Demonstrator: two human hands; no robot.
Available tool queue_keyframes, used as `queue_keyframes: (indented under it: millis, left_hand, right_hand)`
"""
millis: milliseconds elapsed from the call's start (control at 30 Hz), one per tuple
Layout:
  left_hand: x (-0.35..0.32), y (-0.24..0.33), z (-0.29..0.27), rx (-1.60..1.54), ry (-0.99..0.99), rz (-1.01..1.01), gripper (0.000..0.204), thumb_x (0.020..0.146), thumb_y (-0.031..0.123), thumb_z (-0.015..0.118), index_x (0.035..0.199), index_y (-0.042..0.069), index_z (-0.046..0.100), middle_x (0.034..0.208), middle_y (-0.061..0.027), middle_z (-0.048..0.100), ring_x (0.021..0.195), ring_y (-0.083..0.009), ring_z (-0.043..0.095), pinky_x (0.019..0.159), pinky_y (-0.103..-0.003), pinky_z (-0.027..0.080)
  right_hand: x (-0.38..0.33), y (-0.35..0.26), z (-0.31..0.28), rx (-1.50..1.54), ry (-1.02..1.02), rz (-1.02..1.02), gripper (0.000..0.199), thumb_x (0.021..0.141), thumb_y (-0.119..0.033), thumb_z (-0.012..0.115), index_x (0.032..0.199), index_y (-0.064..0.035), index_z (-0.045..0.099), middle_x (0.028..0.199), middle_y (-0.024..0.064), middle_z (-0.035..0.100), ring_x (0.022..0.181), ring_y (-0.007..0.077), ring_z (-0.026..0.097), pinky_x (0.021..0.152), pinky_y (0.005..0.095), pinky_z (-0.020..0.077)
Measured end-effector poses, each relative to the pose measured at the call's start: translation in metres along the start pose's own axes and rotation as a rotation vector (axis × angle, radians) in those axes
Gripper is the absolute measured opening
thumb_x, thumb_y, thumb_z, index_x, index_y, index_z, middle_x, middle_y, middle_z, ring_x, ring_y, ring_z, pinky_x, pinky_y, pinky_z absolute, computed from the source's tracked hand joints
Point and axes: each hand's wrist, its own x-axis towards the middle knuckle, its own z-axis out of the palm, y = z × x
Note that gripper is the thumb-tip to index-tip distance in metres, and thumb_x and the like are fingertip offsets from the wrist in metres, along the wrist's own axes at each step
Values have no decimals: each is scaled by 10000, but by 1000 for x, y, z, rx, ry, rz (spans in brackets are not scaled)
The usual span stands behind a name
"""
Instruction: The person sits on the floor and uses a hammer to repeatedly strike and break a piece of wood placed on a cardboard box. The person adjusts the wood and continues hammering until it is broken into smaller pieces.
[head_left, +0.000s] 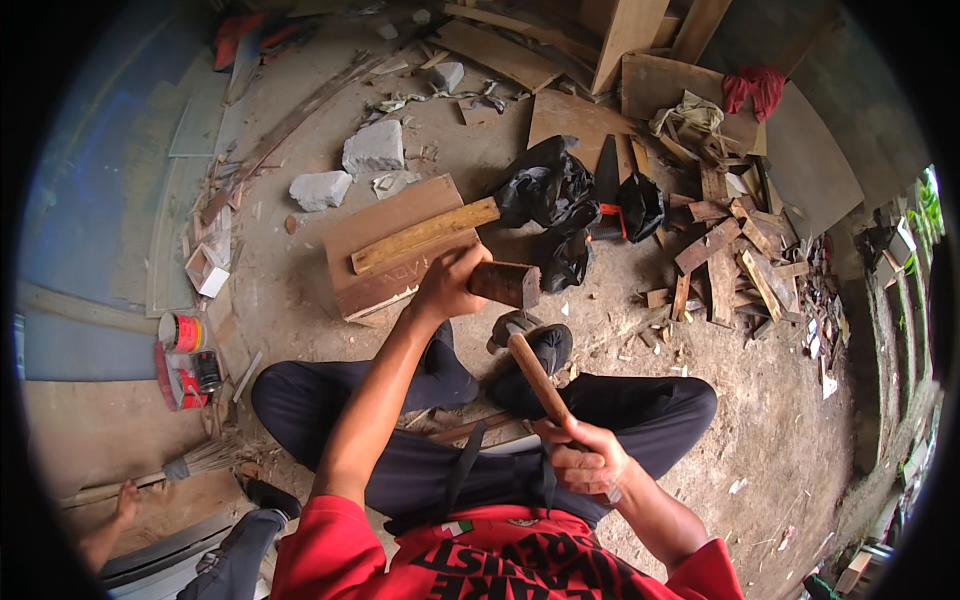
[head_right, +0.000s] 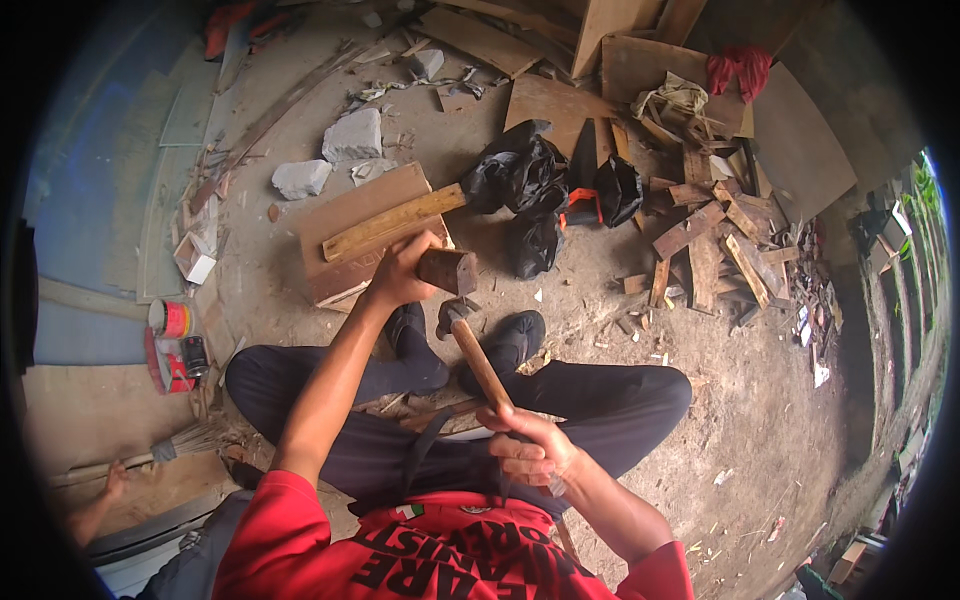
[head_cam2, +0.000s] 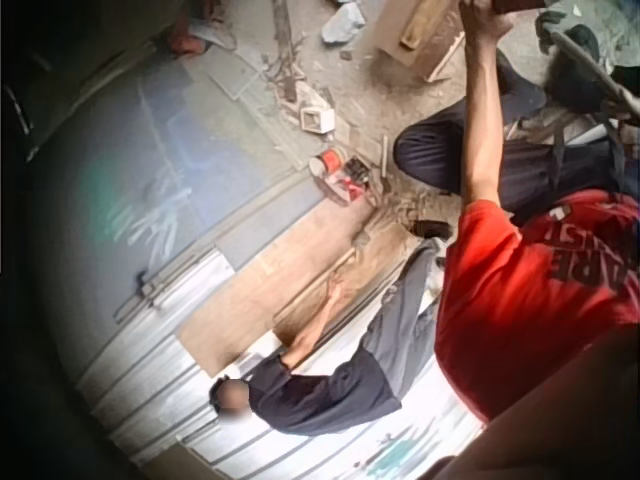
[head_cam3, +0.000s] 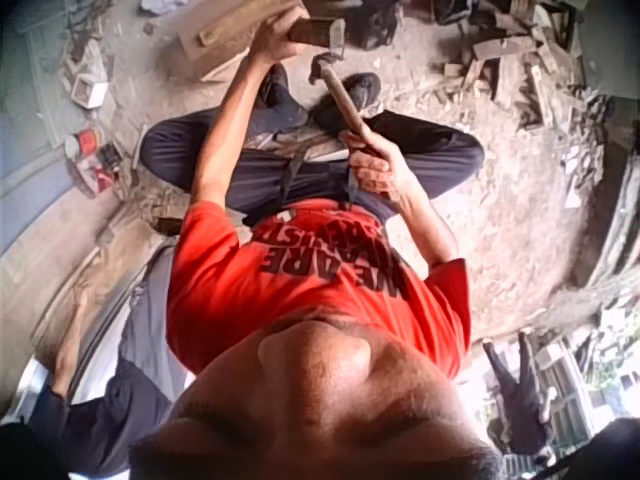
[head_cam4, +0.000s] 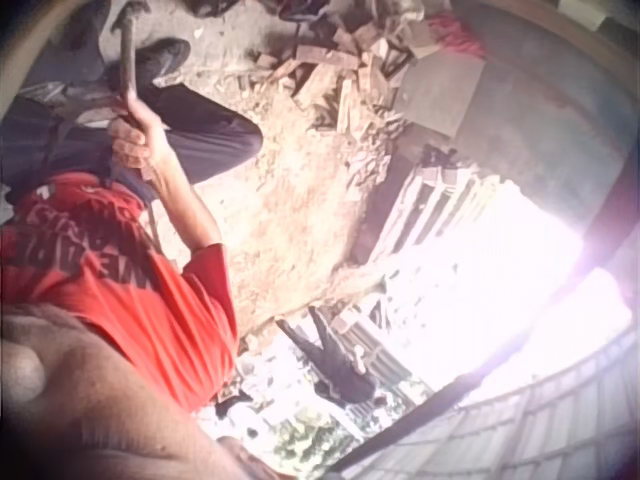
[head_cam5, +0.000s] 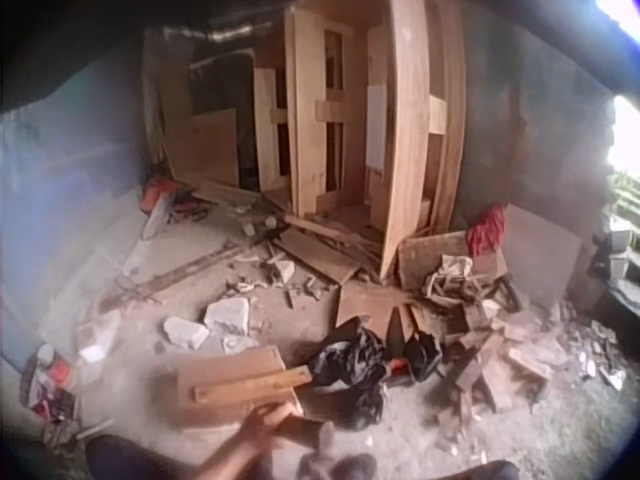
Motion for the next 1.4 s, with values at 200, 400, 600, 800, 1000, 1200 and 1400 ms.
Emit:
queue_keyframes:
  millis: [200,400,600,800,1000,1200,1400]
  left_hand:
    - [-24,-1,-1,-30,-26,-234,218,739,96,709,909,85,572,785,-163,656,804,-425,659,662,-485,536]
    - [-55,7,8,42,-177,-380,337,739,206,729,992,34,589,860,-236,667,841,-437,663,729,-498,528]
    - [-70,22,-13,-766,-548,-573,648,992,635,432,1090,11,578,958,-64,643,895,-134,577,833,-305,451]
    - [-43,22,1,-130,-166,-511,606,1050,515,394,746,14,552,592,-167,545,587,-329,600,570,-428,443]
    - [-56,18,14,-285,-92,-499,506,1060,378,394,806,-10,596,690,-274,594,694,-470,615,575,-500,427]
    - [-59,29,32,-50,151,-621,593,1065,417,336,738,4,609,648,-241,608,610,-429,619,542,-489,439]
    - [-64,66,92,-577,1,-1243,734,1053,585,205,804,12,590,517,-98,552,377,-198,518,396,-340,438]
  right_hand:
    - [8,-11,5,-271,30,-33,272,1052,-290,519,939,-84,383,536,2,399,355,90,418,287,245,364]
    - [7,-38,24,-1184,753,-218,483,1058,-446,476,1234,3,498,651,-54,352,457,37,319,382,240,282]
    - [-34,-59,49,-1186,704,-44,510,1052,-443,496,1259,23,515,649,-73,325,465,18,292,379,223,236]
    - [-32,-60,45,-1545,765,-26,504,1063,-487,416,1134,-7,554,645,-43,402,486,48,358,427,230,334]
    - [-26,-59,49,-1533,883,-23,536,1062,-518,402,1030,-16,588,663,-22,453,552,72,420,492,268,381]
    - [0,-47,20,-1628,895,-255,461,1062,-444,467,985,-3,574,681,17,534,570,98,477,517,312,416]
    - [57,-84,1,-1643,898,-890,398,1066,-407,472,981,-26,545,655,-4,496,542,70,460,474,279,389]
